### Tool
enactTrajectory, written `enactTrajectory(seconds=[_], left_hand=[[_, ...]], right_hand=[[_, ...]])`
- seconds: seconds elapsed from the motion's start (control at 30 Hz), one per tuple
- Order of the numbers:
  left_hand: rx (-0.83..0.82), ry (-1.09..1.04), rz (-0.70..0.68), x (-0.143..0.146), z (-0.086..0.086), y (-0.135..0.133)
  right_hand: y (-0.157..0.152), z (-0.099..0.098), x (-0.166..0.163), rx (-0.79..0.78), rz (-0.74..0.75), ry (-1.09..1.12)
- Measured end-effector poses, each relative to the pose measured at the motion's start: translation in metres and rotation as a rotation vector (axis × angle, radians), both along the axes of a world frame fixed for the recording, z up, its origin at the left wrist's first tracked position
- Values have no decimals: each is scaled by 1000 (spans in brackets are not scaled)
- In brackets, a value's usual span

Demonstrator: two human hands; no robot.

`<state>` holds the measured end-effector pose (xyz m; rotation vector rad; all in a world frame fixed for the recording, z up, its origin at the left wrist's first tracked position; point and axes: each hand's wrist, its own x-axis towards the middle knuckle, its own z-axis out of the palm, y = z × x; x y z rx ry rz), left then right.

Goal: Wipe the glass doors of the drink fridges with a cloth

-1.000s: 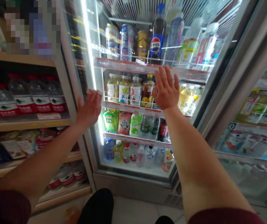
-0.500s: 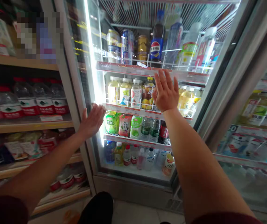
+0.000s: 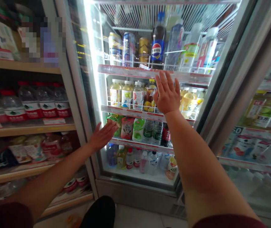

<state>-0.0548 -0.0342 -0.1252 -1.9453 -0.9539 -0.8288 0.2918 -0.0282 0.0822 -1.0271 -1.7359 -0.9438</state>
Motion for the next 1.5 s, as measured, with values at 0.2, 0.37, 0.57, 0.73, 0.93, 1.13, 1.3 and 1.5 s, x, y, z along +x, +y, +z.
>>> enactTrajectory(seconds=[0.2,0.37,0.57,0.73,0.93,1.13,1.3,1.5], left_hand=[[126,-279,142,-8,127,26],[104,-89,94,29,41,7],[142,100,-61,34,28,7],[163,-308,63,49,136,27],[227,28,-72,110,13,6],[254,178,-123,122,40,12],[232,-149,-35,155,98,20],[195,410,-387,200,-40,9]], right_hand=[[2,-1,1,16,-25,-16],[7,-1,2,62,-21,-31],[5,0,1,48,-41,-35],[5,0,1,34,-50,-41],[6,0,1,50,-47,-39],[6,0,2,48,-40,-43],[7,0,2,33,-24,-38],[8,1,3,33,-6,-39]])
